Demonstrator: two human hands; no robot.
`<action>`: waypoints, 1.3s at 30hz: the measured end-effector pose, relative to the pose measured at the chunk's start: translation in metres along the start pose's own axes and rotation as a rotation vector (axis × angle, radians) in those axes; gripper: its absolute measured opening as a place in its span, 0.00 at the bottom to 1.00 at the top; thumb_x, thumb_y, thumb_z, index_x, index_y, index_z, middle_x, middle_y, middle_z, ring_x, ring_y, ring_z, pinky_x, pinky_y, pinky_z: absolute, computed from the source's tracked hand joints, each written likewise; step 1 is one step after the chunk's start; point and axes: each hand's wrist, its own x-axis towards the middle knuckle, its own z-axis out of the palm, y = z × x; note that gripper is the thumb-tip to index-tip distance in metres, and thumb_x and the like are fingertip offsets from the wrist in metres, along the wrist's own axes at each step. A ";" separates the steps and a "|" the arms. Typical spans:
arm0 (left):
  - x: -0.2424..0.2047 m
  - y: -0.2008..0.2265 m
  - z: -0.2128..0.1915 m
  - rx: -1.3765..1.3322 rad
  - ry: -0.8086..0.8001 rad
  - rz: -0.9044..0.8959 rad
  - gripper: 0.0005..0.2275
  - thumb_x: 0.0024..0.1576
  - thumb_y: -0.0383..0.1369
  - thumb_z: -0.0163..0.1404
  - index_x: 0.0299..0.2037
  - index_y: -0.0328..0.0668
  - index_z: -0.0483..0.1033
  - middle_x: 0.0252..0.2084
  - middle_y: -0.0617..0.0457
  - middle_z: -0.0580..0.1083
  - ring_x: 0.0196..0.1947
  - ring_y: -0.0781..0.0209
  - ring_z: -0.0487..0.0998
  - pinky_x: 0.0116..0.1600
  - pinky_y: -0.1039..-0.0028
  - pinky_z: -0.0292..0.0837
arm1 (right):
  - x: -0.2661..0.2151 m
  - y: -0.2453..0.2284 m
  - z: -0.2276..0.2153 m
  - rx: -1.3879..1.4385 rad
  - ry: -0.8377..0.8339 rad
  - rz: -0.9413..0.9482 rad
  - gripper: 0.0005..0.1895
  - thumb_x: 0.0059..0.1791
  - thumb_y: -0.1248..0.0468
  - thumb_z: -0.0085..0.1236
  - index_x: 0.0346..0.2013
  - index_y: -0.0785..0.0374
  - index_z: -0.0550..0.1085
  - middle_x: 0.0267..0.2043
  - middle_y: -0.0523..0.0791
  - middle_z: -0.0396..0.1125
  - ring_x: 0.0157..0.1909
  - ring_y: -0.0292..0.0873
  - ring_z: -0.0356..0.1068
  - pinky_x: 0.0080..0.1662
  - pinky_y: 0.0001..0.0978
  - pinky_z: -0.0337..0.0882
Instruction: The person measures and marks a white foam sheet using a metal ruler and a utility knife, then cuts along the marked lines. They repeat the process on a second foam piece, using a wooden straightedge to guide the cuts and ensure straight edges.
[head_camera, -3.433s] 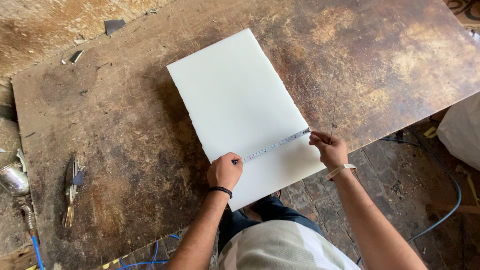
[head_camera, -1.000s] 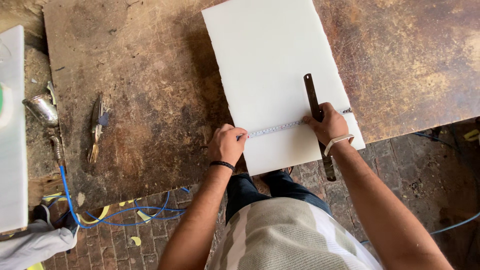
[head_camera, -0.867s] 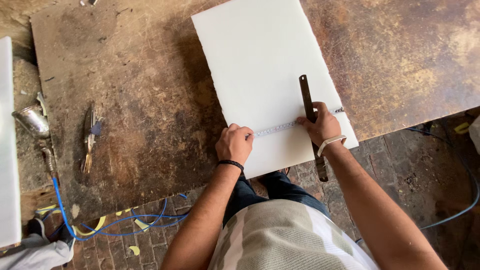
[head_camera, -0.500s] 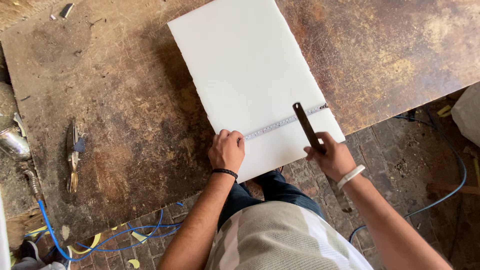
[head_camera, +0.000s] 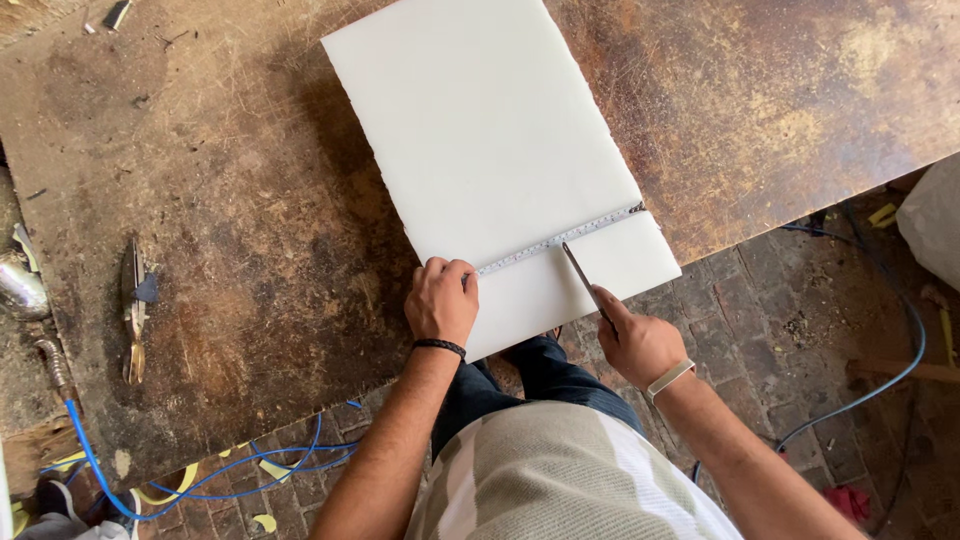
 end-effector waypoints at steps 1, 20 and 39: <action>0.001 -0.001 0.000 0.003 0.005 0.002 0.06 0.58 0.40 0.56 0.40 0.53 0.81 0.45 0.55 0.75 0.49 0.54 0.75 0.49 0.63 0.77 | 0.000 -0.002 0.000 0.001 0.006 0.003 0.28 0.53 0.56 0.49 0.69 0.44 0.62 0.19 0.49 0.71 0.21 0.50 0.74 0.28 0.45 0.76; 0.000 0.002 0.002 0.005 -0.027 -0.016 0.05 0.58 0.40 0.55 0.39 0.54 0.81 0.46 0.56 0.75 0.50 0.54 0.76 0.47 0.62 0.78 | -0.009 0.001 -0.003 0.029 -0.066 0.125 0.27 0.53 0.54 0.47 0.69 0.41 0.62 0.26 0.48 0.75 0.28 0.49 0.77 0.34 0.45 0.78; -0.002 -0.002 0.009 -0.003 -0.005 0.015 0.05 0.58 0.38 0.56 0.39 0.53 0.81 0.46 0.56 0.76 0.49 0.54 0.76 0.47 0.64 0.78 | -0.005 0.002 0.006 0.024 0.054 0.030 0.25 0.54 0.55 0.48 0.68 0.41 0.65 0.19 0.47 0.71 0.22 0.50 0.74 0.27 0.45 0.75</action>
